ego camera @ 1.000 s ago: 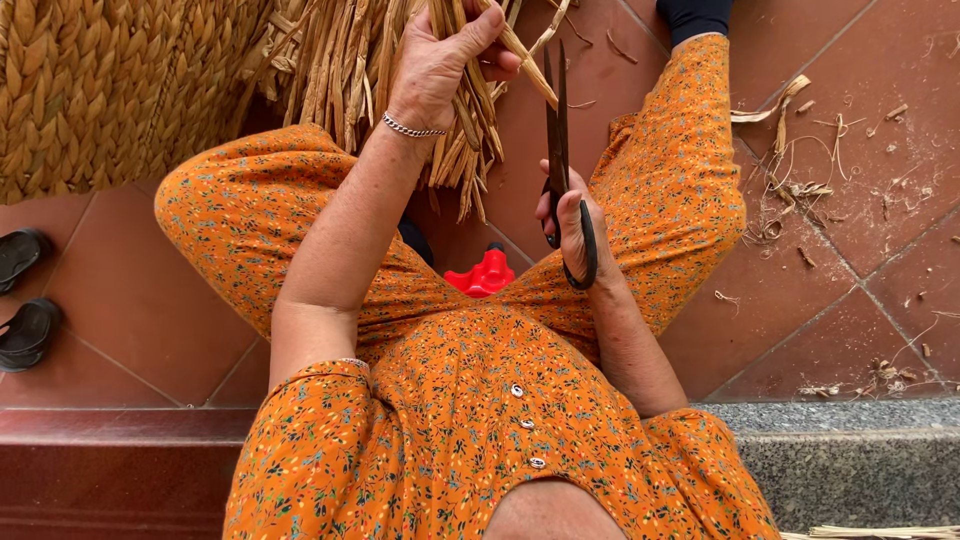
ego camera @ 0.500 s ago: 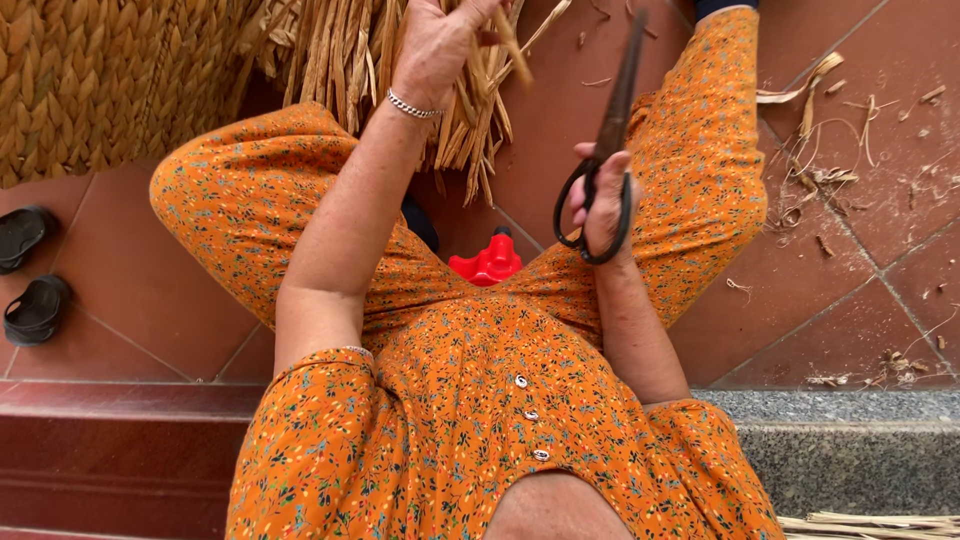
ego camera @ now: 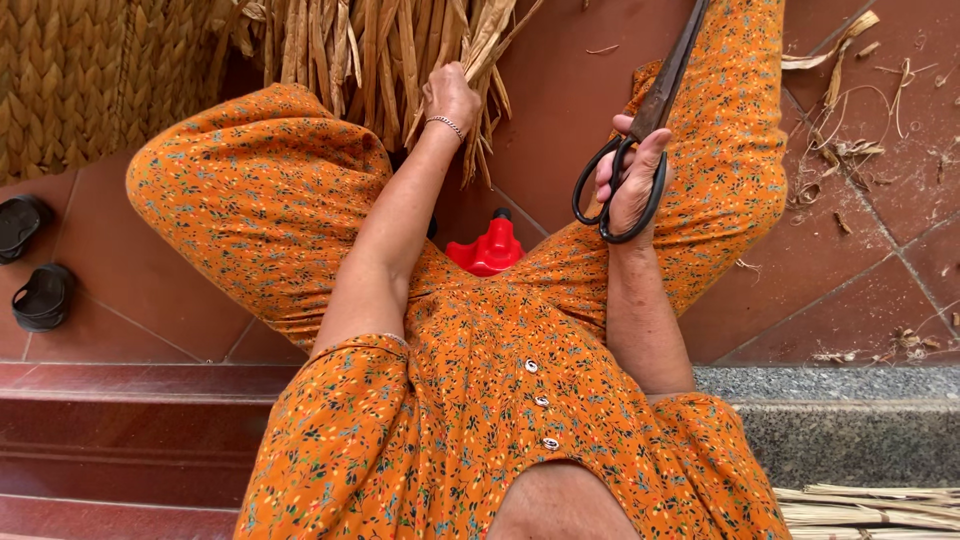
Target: The person sits cross-legged on a tiled floor and uses scissors to trim dried plant strips from a woven bundle. They repeatedly pull strips from the bundle, cut them to length, and drop the pieces onto the floor.
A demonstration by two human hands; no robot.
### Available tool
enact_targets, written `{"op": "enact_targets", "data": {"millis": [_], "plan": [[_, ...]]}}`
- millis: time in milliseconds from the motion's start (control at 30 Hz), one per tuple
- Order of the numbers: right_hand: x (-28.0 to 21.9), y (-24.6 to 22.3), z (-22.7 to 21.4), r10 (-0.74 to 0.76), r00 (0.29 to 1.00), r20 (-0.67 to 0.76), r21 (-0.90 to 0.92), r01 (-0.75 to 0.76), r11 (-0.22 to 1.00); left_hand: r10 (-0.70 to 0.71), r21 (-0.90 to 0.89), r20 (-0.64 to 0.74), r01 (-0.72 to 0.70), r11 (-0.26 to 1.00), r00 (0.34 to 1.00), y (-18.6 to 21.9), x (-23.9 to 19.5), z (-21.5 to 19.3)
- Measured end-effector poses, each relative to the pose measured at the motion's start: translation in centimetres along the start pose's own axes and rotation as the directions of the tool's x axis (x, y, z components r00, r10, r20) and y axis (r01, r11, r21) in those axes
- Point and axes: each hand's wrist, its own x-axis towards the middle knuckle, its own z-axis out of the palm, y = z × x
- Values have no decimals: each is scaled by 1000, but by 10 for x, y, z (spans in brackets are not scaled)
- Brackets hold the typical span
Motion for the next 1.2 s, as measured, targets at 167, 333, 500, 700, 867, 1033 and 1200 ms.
{"op": "enact_targets", "data": {"millis": [167,333,500,700,867,1033,1200], "plan": [[-1,-1,-2,-24,1000,16,14,24,1000,159,-587,97,-73,806,983,18,-29,-57],[-8,-1,4,-50,992,112,-12,51,999,429,-948,39,-101,300,903,63,-81,-140],[-25,-3,11,-96,973,209,-123,124,985,586,-953,-217,-299,45,780,100,-103,-179],[-37,-6,11,-114,947,300,-278,202,939,614,-949,-279,-308,-62,738,114,-105,-189],[-38,-14,15,-128,949,287,-289,214,933,583,-944,-289,-326,-43,759,123,-121,-189],[-41,-22,17,-138,953,269,-319,224,921,634,-937,-311,-342,-77,708,125,-131,-192],[-45,-20,22,-240,941,237,-442,325,836,639,-924,-345,-368,-102,688,123,-132,-187]]}}
